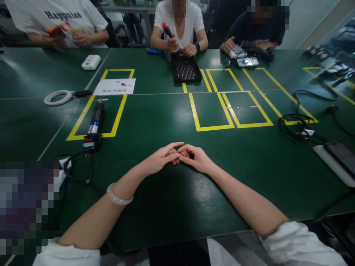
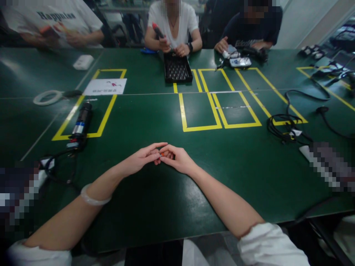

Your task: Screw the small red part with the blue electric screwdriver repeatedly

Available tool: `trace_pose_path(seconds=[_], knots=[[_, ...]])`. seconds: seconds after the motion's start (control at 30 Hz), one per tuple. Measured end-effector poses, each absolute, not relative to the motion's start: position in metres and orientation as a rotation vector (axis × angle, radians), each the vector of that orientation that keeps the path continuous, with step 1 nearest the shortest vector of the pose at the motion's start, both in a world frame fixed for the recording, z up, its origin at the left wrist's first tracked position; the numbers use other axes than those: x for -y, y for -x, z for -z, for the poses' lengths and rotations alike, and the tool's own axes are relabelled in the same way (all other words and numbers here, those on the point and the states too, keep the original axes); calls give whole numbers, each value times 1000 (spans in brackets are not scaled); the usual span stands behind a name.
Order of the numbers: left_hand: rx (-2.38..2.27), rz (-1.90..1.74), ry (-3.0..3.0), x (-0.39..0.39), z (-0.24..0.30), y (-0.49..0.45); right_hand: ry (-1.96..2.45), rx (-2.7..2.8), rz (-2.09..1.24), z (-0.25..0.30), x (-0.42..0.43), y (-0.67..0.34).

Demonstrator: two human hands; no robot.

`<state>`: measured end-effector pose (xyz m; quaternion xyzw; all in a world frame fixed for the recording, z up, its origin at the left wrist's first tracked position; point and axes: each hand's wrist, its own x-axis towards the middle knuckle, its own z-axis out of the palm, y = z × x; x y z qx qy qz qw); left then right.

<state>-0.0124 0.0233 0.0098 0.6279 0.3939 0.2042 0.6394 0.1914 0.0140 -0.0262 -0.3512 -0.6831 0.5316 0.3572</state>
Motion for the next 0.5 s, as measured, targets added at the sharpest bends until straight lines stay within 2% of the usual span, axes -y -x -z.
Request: trace_pose_path(seconds=[0.2, 0.5], knots=[[-956, -555, -1274, -23, 3, 14, 947, 1641, -1370, 29, -14, -190], [-1010, -588, -1376, -17, 2, 9, 971, 1634, -1335, 28, -13, -187]])
